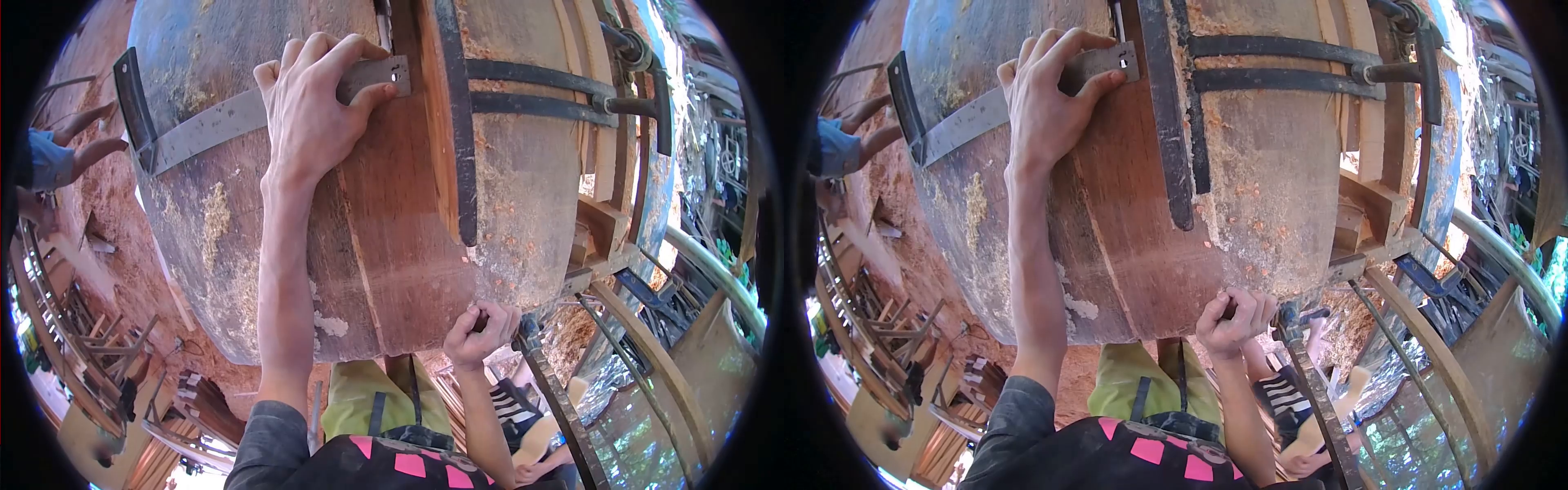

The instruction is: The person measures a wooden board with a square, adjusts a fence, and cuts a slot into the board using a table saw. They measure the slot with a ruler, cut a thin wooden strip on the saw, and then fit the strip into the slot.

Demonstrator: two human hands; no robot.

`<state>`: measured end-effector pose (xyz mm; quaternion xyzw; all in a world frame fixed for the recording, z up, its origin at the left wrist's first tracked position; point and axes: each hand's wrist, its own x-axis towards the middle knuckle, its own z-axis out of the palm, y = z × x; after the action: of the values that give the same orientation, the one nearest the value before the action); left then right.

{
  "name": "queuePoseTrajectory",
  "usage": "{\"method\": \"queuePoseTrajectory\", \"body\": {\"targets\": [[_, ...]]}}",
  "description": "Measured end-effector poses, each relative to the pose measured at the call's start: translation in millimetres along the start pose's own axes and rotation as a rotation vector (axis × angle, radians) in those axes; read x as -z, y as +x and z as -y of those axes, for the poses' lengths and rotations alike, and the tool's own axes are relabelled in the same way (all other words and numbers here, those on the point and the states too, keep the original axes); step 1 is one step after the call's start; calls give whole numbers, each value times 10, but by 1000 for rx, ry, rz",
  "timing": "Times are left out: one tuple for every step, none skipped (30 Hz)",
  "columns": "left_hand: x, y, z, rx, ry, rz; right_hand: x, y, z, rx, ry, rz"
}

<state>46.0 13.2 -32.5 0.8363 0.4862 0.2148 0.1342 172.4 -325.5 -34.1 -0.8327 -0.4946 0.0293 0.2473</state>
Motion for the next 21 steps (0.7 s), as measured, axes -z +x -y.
{"method": "queuePoseTrajectory", "body": {"targets": [[0, 4, -1, -2, -1, -2, -1, 5, 3, 0, 7, -5], [0, 5, -2, -1, -4, 0, -3, 6, 6, 1, 14, -9], [3, 3, -2, 2, -6, 2, -6, 2, 4, 2, 14, -10], [5, 4, -4, 2, -5, 1, -13, -3, 1, 1, 11, -11], [7, 4, -8, 2, 0, -1, -15, -9, 0, -1, 6, -11], [8, 3, -10, 2, 4, -3, -11, -9, 4, -1, 6, -12], [12, 4, -11, 3, 3, -4, -2, -6, 9, -8, 5, 0], [18, 6, -13, 11, -7, 8, 7, -3, 13, -14, 2, 12], [21, 6, -15, 20, -18, 19, 13, 1, 18, -14, 0, 12], [18, 5, -13, 20, -20, 18, 12, 7, 22, -12, 2, 13], [12, 3, -8, 9, -14, 5, 10, 12, 26, -11, 4, 14], [10, 2, -5, -3, -9, -7, 7, 15, 29, -10, 4, 13], [10, 2, -5, -2, -8, -7, 4, 18, 32, -8, 4, 8], [9, 1, -6, -4, -6, -9, 1, 19, 33, -8, 5, 2], [7, -1, -5, -7, -4, -10, -3, 19, 31, -8, 5, 3], [5, -3, -5, -7, -5, -9, -9, 17, 27, -7, 7, -3], [1, -4, -5, -5, 0, -8, -12, 13, 22, -7, 9, -9], [-3, -6, -6, -2, 4, -8, -6, 8, 20, -8, 8, -8], [-6, -6, -2, -1, 4, -7, -4, 8, 20, -10, 5, -5], [-6, -5, 6, -6, 1, -8, -3, 7, 23, -12, 2, -3], [-8, -4, 11, -10, -2, -9, -8, 6, 22, -12, 2, -3]]}}
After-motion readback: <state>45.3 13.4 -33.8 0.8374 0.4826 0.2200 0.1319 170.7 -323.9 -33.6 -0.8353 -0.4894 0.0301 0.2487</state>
